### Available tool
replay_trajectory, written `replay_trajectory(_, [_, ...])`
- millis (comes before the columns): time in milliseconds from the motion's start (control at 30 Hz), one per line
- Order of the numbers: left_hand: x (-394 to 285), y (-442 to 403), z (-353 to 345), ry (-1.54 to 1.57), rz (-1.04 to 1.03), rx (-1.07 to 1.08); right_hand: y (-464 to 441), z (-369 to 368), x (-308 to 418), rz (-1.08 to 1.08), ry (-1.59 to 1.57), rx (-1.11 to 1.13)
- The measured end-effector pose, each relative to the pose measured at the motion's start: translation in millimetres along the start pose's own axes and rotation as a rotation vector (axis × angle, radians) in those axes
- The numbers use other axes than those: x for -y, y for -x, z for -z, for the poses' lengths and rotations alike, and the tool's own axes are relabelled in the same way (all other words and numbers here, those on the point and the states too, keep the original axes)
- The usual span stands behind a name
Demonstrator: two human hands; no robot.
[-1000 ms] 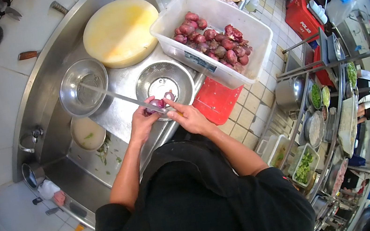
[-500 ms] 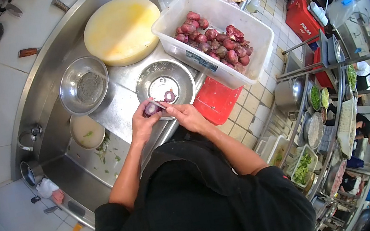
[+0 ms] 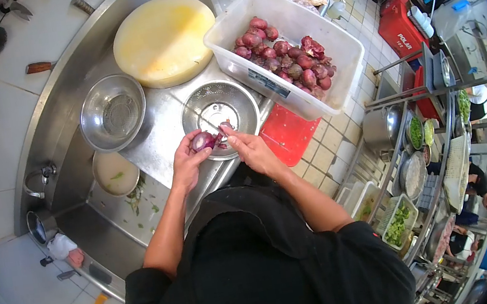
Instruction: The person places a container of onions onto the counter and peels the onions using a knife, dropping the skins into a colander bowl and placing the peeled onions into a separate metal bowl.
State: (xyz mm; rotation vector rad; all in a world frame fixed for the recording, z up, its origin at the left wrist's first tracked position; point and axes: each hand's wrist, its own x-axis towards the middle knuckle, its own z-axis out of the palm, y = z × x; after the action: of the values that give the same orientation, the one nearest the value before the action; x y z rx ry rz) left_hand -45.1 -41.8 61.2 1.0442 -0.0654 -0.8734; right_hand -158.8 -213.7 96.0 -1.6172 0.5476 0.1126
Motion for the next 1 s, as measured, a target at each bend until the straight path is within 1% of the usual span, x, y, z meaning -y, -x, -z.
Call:
replay_trajectory(100, [-0.1,1.2,-8.8,-0.117,-0.078,-0.071,7.3,-3.5,3.9,0.090,0.245,0.010])
replay_trajectory(133, [0.8,1.2,-9.7,-0.146,-0.075,-0.087,10.4,-4.5,7.7,0.122,0.335,0.008])
replay_trajectory(300, [-3.4,4.4,-15.3,-0.311,-0.066,-0.164,16.0,-9.0,20.2,0.066,0.467,0.019])
replay_trajectory(433, [0.7,6.2,-15.6,-0.331,-0.084,-0.171,17.9,-10.8,28.7,0.027,0.563,0.006])
replay_trajectory(500, [-1.4,10.7,-18.3,-0.377,-0.087,-0.168,11.4,-9.5,17.5,-0.013,0.372,0.018])
replay_trajectory(600, [2.3,12.6,-16.8,-0.288,-0.095,-0.134,3.8,-6.9,5.9,-0.111,-0.002,0.062])
replay_trajectory(667, [2.3,11.0,-14.8,-0.224,-0.086,-0.112,2.7,-5.1,6.5,-0.169,-0.160,0.074])
replay_trajectory(700, [2.4,10.1,-13.4,-0.191,-0.081,-0.101,4.6,-4.3,13.5,-0.188,-0.180,0.065])
replay_trajectory(800, [5.3,7.1,-5.4,-0.193,-0.054,-0.087,3.9,-5.6,5.0,-0.118,-0.135,0.070])
replay_trajectory(900, [8.9,3.7,-3.2,-0.170,-0.068,-0.095,8.3,-10.4,0.1,-0.057,0.050,0.067])
replay_trajectory(1000, [5.3,4.3,-9.0,-0.129,-0.035,-0.107,11.3,-12.5,-1.5,-0.021,0.164,0.041])
